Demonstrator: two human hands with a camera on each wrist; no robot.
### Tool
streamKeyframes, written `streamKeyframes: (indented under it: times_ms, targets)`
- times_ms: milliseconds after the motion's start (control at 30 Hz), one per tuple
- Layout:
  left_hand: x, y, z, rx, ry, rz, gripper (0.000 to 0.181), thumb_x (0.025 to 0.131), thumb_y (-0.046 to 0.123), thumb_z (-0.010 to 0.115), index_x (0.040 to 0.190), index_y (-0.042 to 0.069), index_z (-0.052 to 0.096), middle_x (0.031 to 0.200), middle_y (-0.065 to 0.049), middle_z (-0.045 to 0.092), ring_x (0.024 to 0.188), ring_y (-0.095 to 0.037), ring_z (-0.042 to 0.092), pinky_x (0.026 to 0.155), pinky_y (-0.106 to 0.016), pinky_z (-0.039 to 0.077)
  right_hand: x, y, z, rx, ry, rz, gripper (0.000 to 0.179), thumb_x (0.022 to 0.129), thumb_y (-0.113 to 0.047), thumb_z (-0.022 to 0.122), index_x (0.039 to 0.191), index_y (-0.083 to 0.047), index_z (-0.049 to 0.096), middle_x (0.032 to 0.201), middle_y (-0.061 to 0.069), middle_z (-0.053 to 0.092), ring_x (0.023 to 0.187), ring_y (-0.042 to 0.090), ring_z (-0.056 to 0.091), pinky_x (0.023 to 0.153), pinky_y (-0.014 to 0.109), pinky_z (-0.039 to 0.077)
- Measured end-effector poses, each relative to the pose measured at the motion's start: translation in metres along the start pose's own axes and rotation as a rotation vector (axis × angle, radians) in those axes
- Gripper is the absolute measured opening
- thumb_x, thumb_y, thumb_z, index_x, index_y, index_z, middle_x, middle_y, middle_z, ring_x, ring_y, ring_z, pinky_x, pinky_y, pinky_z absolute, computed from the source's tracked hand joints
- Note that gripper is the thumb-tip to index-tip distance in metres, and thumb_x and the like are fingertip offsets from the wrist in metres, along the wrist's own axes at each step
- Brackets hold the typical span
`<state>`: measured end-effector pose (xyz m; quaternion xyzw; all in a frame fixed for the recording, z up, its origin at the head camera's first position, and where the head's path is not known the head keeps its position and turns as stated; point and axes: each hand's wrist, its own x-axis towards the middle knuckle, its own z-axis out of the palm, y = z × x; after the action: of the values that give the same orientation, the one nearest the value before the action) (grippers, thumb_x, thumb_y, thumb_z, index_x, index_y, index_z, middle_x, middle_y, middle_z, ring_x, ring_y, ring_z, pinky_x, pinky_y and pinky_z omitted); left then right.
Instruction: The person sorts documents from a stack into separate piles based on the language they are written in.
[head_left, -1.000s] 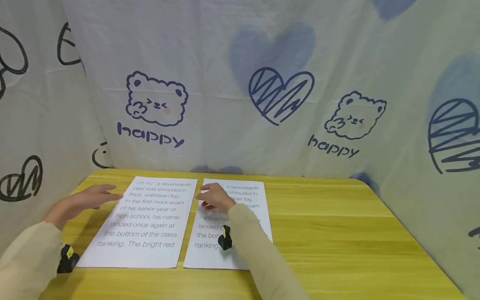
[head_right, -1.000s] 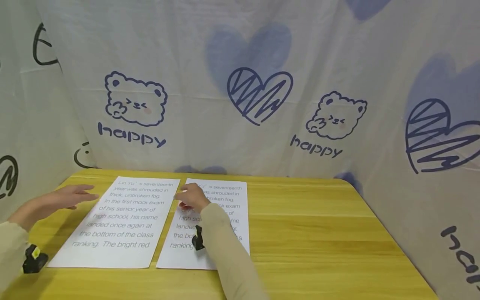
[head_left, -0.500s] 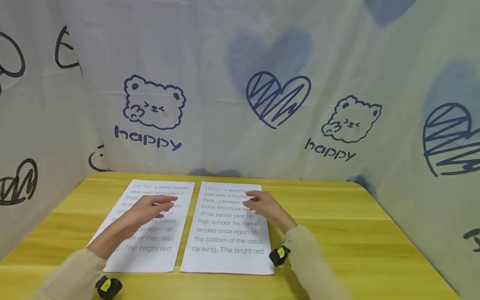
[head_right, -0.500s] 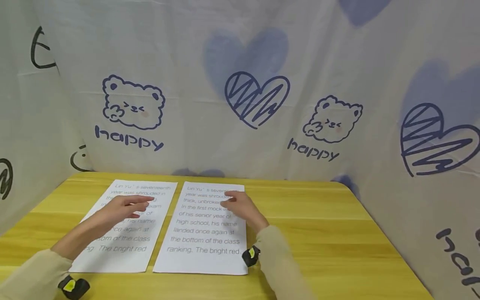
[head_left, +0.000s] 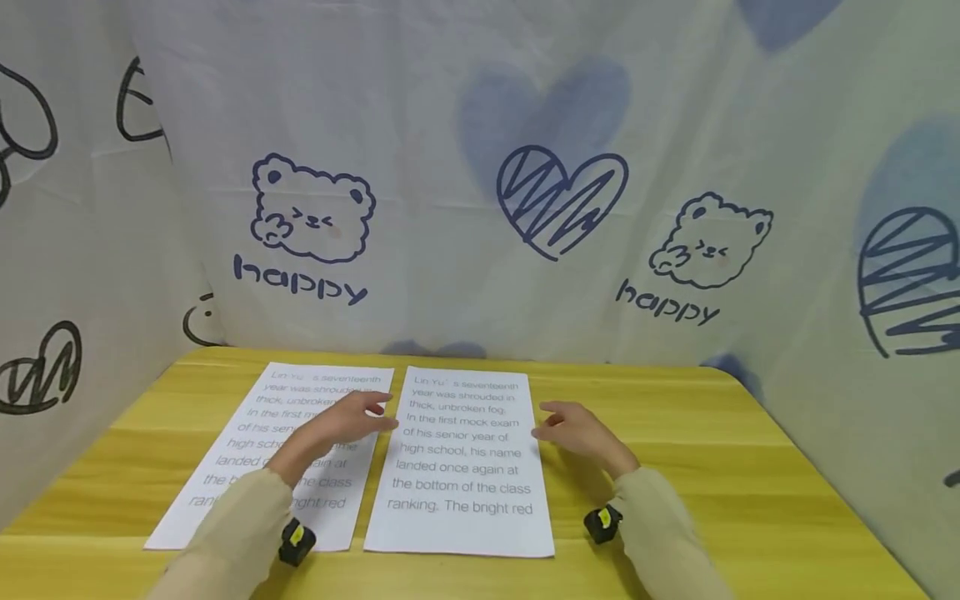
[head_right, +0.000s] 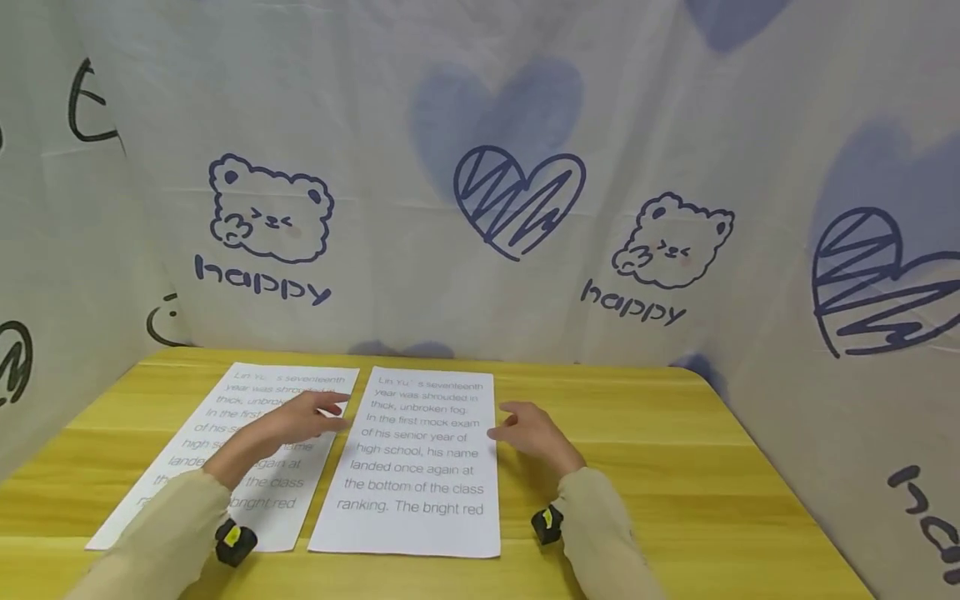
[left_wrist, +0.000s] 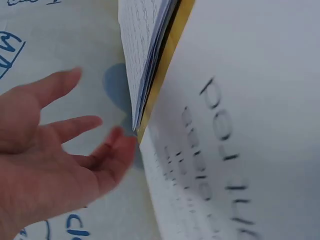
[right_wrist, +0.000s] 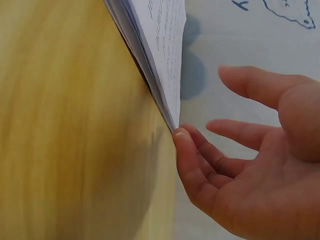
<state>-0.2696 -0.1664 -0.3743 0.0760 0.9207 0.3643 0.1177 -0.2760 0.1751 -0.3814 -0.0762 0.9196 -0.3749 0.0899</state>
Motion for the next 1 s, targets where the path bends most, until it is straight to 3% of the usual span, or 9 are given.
streamKeyframes:
  times_ms: [100, 167, 333, 433, 600, 667, 833, 1000]
  targets:
    - [0.007, 0.005, 0.001, 0.180, -0.024, -0.011, 0.068, 0.090, 0.026, 0.066, 0.144, -0.004, 0.039, 0.139, -0.037, 0.036, 0.128, -0.051, 0.033, 0.101, -0.062, 0.032, 0.009, 0.001, 0.003, 0.033, -0.016, 0.017, 0.057, 0.089, -0.017, 0.068, 0.137, 0.005, 0.048, 0.120, 0.020, 0.060, 0.104, 0.031, 0.056, 0.093, 0.048, 0.045]
    - [0.012, 0.005, 0.003, 0.253, -0.031, -0.006, 0.069, 0.088, 0.028, 0.067, 0.143, -0.005, 0.040, 0.140, -0.037, 0.035, 0.128, -0.053, 0.031, 0.102, -0.063, 0.030, 0.016, 0.003, 0.006, 0.043, -0.023, 0.027, 0.056, 0.088, -0.016, 0.070, 0.136, 0.004, 0.051, 0.119, 0.018, 0.061, 0.104, 0.030, 0.056, 0.093, 0.048, 0.045]
    - [0.020, 0.004, 0.009, 0.140, -0.056, -0.022, 0.070, 0.088, 0.026, 0.068, 0.143, -0.007, 0.038, 0.140, -0.031, 0.042, 0.127, -0.047, 0.040, 0.103, -0.058, 0.034, 0.022, 0.003, 0.008, 0.008, -0.063, 0.049, 0.048, 0.084, -0.017, 0.073, 0.128, -0.002, 0.060, 0.107, 0.009, 0.062, 0.094, 0.026, 0.053, 0.085, 0.044, 0.044]
    - [0.020, 0.006, 0.008, 0.082, -0.054, -0.070, 0.073, 0.088, 0.026, 0.069, 0.144, -0.006, 0.036, 0.141, -0.030, 0.041, 0.126, -0.045, 0.042, 0.102, -0.057, 0.035, 0.022, 0.002, 0.006, -0.038, -0.092, 0.053, 0.041, 0.083, -0.020, 0.075, 0.119, -0.005, 0.064, 0.100, 0.007, 0.060, 0.091, 0.025, 0.051, 0.082, 0.040, 0.042]
    - [0.023, 0.003, 0.007, 0.025, -0.062, -0.082, 0.076, 0.086, 0.024, 0.072, 0.145, -0.007, 0.035, 0.128, -0.026, 0.051, 0.108, -0.035, 0.055, 0.095, -0.050, 0.043, 0.024, 0.008, 0.006, -0.027, -0.116, -0.005, 0.028, 0.083, -0.018, 0.076, 0.104, -0.004, 0.065, 0.081, 0.006, 0.050, 0.077, 0.020, 0.046, 0.067, 0.031, 0.034]
    - [0.025, 0.002, 0.008, 0.016, -0.056, -0.074, 0.075, 0.085, 0.023, 0.074, 0.143, -0.007, 0.037, 0.123, -0.022, 0.054, 0.103, -0.031, 0.055, 0.093, -0.048, 0.044, 0.024, 0.012, 0.006, -0.002, -0.094, -0.004, 0.033, 0.083, -0.016, 0.075, 0.111, -0.002, 0.064, 0.081, 0.006, 0.050, 0.076, 0.020, 0.045, 0.066, 0.030, 0.034]
    - [0.027, -0.003, 0.013, -0.015, -0.018, -0.090, 0.075, 0.081, 0.022, 0.077, 0.141, -0.007, 0.041, 0.116, -0.018, 0.057, 0.102, -0.030, 0.053, 0.092, -0.048, 0.043, 0.023, 0.018, 0.007, 0.078, -0.012, 0.067, 0.059, 0.084, -0.017, 0.075, 0.132, 0.008, 0.053, 0.102, 0.011, 0.060, 0.088, 0.024, 0.050, 0.078, 0.034, 0.042]
    - [0.029, -0.006, 0.013, -0.043, -0.015, -0.097, 0.075, 0.080, 0.019, 0.078, 0.140, -0.008, 0.042, 0.113, -0.017, 0.057, 0.100, -0.030, 0.053, 0.090, -0.047, 0.043, 0.024, 0.018, 0.009, 0.094, 0.005, 0.072, 0.057, 0.082, -0.015, 0.075, 0.130, 0.008, 0.055, 0.102, 0.011, 0.061, 0.087, 0.023, 0.051, 0.076, 0.032, 0.043]
